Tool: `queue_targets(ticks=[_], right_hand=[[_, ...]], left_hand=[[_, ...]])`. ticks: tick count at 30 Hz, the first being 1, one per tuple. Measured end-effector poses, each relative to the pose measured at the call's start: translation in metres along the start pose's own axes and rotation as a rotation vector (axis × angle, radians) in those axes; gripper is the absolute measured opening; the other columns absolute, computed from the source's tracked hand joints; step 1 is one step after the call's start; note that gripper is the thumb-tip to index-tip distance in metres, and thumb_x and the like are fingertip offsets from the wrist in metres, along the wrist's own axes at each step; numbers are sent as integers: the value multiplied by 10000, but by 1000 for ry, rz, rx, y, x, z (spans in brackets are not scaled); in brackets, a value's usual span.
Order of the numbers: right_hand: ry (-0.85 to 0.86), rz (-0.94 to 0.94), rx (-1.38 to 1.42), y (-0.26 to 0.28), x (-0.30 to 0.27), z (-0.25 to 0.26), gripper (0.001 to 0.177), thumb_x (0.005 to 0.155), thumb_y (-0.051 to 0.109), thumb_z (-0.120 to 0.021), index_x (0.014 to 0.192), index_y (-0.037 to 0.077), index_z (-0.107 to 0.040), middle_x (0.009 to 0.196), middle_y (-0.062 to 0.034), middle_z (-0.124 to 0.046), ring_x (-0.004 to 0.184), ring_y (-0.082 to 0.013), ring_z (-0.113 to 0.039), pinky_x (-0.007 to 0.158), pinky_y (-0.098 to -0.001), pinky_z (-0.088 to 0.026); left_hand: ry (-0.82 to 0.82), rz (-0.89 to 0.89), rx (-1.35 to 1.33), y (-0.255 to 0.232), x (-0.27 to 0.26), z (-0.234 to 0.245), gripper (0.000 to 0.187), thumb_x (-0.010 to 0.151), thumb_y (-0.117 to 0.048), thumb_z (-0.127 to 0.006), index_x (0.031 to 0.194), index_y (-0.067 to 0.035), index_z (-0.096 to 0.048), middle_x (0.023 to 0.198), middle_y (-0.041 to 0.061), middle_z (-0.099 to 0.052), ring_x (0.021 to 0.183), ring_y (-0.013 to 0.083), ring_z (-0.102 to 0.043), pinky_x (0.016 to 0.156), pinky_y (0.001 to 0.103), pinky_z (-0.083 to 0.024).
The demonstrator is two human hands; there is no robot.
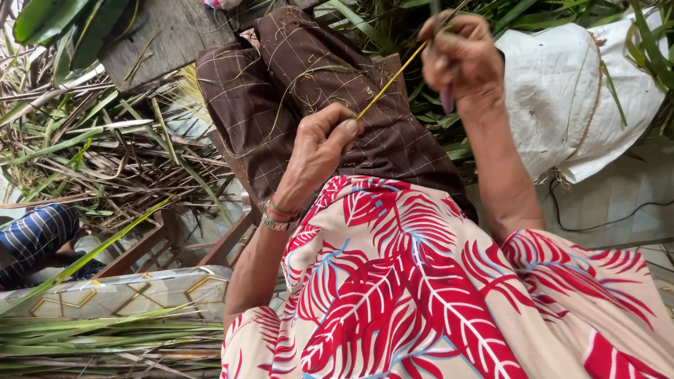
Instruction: Using a knife to strip the green leafy material away from the central midrib of palm leaves to collect the sticks.
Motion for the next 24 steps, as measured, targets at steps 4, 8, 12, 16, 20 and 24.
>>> queue_targets(ticks=[4,8,12,16,20,24], right_hand=[[-387,143,222,-17,27,165,170,878,55,-529,737,141,-490,660,-1,-415,541,-103,-379,500,-272,-318],[-640,-55,-122,29,14,102,219,901,67,-507,713,169,-458,648,7,-516,502,-51,-437,431,-176,-275],[-178,-205,-383,0,-27,-23,316,939,27,-576,1255,29,-588,667,-16,-586,418,-64,-447,316,-202,-350],[-3,-212,-58,-44,-36,-64,319,826,-58,-655,1142,-12,-649,638,-119,-618,484,-150,-620,319,-239,-470],[18,-322,-86,-33,-29,-56,289,922,60,-688,1204,-5,-704,650,-28,-637,466,-60,-574,384,-157,-460],[14,-227,190,-31,-9,-23,279,922,31,-718,1187,-55,-694,565,-32,-545,400,-81,-441,350,-209,-337]], left_hand=[[10,115,-41,21,-29,21,144,1053,-135,-543,1007,-84,-670,718,-39,-512,569,61,-417,478,212,-343],[-120,219,-224,45,-11,22,165,1048,-60,-535,937,-68,-658,887,8,-688,627,12,-505,508,146,-375],[-62,99,-18,31,22,-2,235,1029,-132,-481,887,-73,-658,620,-24,-530,499,49,-393,442,227,-323],[-113,10,-55,23,42,-21,229,983,-51,-536,903,-29,-749,556,17,-548,526,87,-485,492,240,-425],[-88,6,-19,26,35,-16,206,989,-74,-517,797,-88,-589,706,-19,-544,566,56,-419,480,242,-360],[-68,-45,128,21,21,-13,181,1019,-79,-518,867,-86,-616,673,-32,-483,561,65,-382,478,255,-313]])
Point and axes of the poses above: each hand's wrist, its own x-axis towards the middle knuckle, its own z-axis out of the back of the hand, y = z × x, the point moved 4 cm from there along x, towards the middle knuckle
